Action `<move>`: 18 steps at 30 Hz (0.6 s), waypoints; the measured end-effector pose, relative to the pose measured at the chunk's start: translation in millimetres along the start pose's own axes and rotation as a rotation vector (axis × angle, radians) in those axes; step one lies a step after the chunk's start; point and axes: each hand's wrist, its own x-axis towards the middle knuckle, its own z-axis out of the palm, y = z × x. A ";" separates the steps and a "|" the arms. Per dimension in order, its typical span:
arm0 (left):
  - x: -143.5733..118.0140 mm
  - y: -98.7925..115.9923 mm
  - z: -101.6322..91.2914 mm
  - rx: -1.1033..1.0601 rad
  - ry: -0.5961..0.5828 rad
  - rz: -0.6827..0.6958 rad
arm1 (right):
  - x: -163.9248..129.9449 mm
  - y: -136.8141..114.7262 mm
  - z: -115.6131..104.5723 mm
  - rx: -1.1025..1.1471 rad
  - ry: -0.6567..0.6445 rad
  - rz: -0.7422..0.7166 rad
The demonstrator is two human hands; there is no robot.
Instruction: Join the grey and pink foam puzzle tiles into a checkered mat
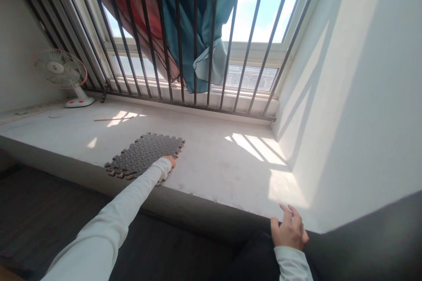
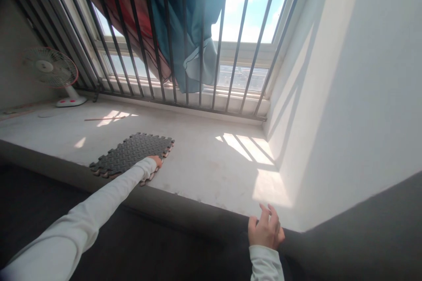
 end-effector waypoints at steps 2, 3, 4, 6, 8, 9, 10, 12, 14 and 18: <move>2.5 1.0 -1.2 0.011 -0.056 -0.086 | 0.4 -0.2 -0.5 -0.009 0.007 -0.017; 2.8 1.3 -2.0 0.013 -0.079 -0.119 | 0.6 -0.4 -0.5 -0.008 0.005 -0.023; 2.8 1.4 -2.7 0.011 -0.093 -0.140 | 0.8 -0.5 -0.5 -0.003 -0.001 -0.026; 1.8 1.3 -3.8 0.003 -0.107 -0.168 | 0.9 -0.7 -0.1 0.010 -0.014 -0.024; 0.6 1.0 -4.2 -0.007 -0.110 -0.189 | 0.7 -0.7 0.6 0.020 -0.021 -0.012; 0.0 0.9 -4.3 -0.011 -0.111 -0.200 | 0.6 -0.6 1.0 0.025 -0.023 -0.006; -0.6 0.9 -4.3 -0.016 -0.111 -0.211 | 0.5 -0.6 1.3 0.028 -0.026 -0.002; -1.9 1.0 -4.2 -0.026 -0.113 -0.233 | 0.5 -0.5 1.5 0.024 -0.030 -0.001; -3.6 1.5 -4.4 -0.035 -0.110 -0.245 | 0.8 -0.9 1.2 0.014 -0.026 -0.007; -7.0 3.1 -7.1 -0.047 -0.078 -0.244 | 1.2 -2.0 -0.4 0.003 -0.014 -0.009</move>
